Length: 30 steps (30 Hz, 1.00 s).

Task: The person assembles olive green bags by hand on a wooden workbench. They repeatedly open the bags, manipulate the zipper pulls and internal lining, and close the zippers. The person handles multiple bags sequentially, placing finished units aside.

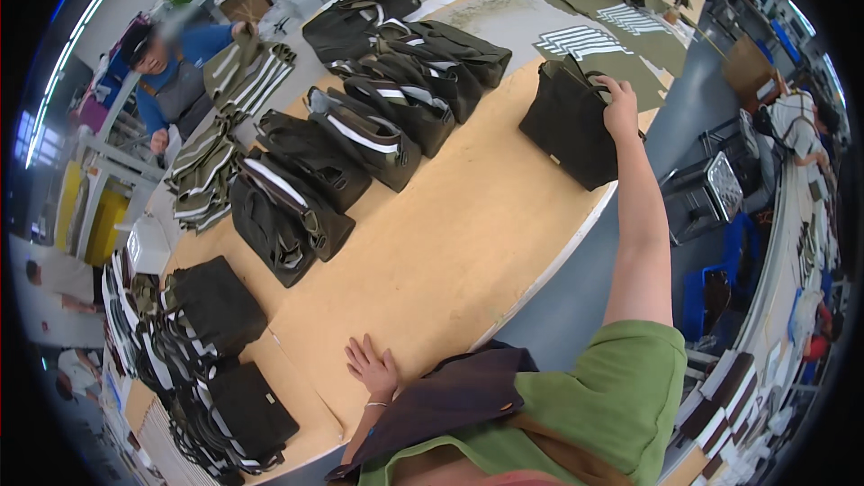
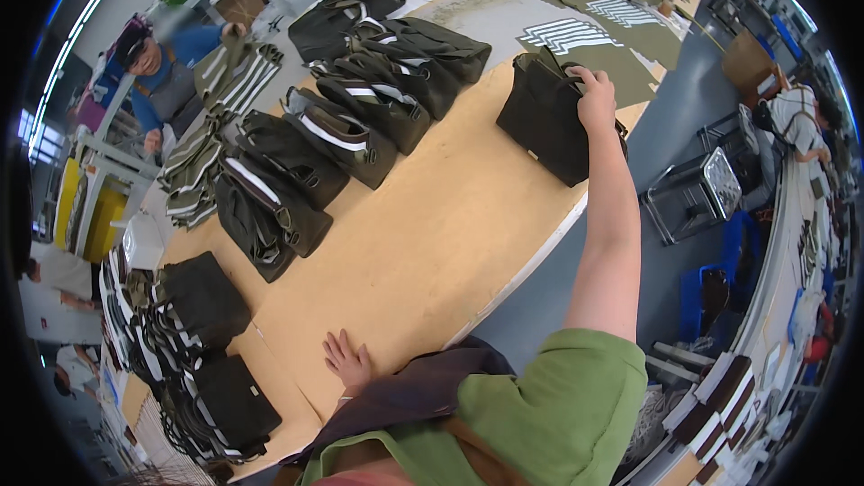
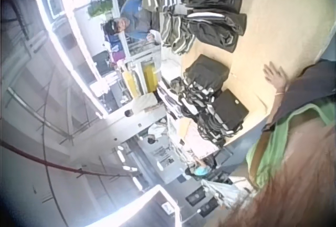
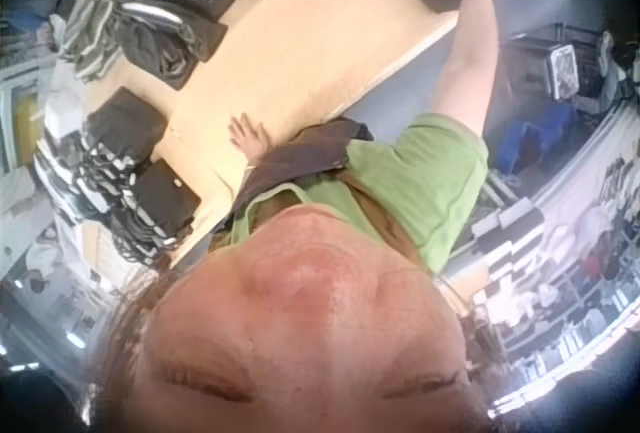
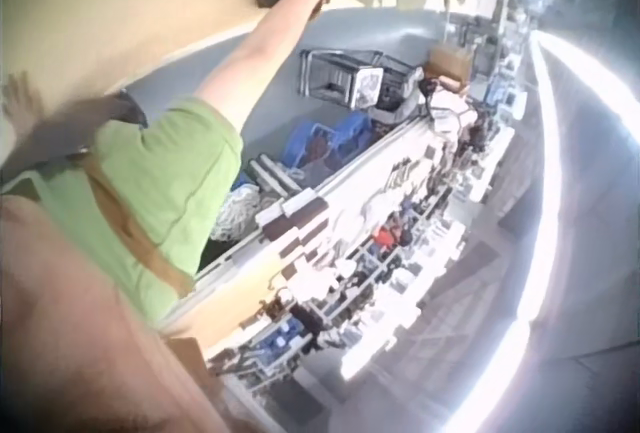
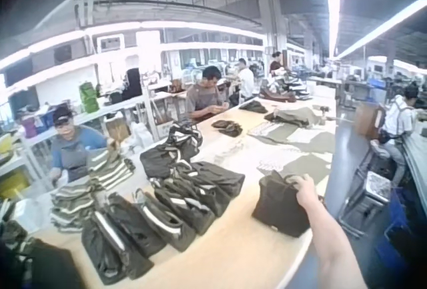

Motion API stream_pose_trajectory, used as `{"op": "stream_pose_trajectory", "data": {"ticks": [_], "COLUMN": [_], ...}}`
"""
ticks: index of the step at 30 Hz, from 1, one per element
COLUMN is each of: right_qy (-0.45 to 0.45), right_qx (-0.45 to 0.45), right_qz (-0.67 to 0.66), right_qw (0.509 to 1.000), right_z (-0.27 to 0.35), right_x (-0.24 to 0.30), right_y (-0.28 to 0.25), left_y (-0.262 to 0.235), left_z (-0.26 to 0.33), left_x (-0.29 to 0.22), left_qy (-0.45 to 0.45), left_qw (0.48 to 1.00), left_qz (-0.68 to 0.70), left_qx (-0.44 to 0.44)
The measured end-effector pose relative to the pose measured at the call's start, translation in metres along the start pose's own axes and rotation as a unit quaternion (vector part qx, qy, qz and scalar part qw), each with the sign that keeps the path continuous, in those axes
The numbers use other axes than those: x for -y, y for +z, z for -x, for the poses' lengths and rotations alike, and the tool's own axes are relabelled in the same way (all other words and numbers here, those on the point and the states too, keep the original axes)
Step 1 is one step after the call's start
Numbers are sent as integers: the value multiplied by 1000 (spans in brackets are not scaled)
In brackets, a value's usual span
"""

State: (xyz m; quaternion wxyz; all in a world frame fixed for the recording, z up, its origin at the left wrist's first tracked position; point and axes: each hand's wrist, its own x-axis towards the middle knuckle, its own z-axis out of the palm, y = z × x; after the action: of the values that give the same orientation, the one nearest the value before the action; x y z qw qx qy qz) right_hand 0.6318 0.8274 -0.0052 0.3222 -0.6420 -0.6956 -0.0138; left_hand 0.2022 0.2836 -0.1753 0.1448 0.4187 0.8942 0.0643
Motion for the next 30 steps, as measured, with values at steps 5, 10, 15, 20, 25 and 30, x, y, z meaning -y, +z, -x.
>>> {"op": "stream_pose_trajectory", "data": {"ticks": [5, 10, 15, 20, 25, 30], "right_qy": [-46, -115, -287, -219, -168, -82], "right_qx": [62, 90, 150, 305, 327, 230], "right_qz": [16, 156, -145, -228, -311, -365], "right_qw": [997, 977, 935, 898, 876, 898], "right_z": [-37, -72, -126, -113, -121, -179], "right_x": [-34, 27, 115, 211, 199, 194], "right_y": [-16, -5, 91, 169, 213, 118], "left_y": [14, 42, 40, 30, 32, 33], "left_z": [-28, -27, -23, -22, -23, -24], "left_x": [-83, -161, -177, -187, -194, -196], "left_qy": [15, 21, -14, -23, -53, -62], "left_qw": [999, 999, 998, 998, 995, 992], "left_qz": [45, 24, 3, -12, -11, 10], "left_qx": [5, -42, -56, -57, -85, -109]}}
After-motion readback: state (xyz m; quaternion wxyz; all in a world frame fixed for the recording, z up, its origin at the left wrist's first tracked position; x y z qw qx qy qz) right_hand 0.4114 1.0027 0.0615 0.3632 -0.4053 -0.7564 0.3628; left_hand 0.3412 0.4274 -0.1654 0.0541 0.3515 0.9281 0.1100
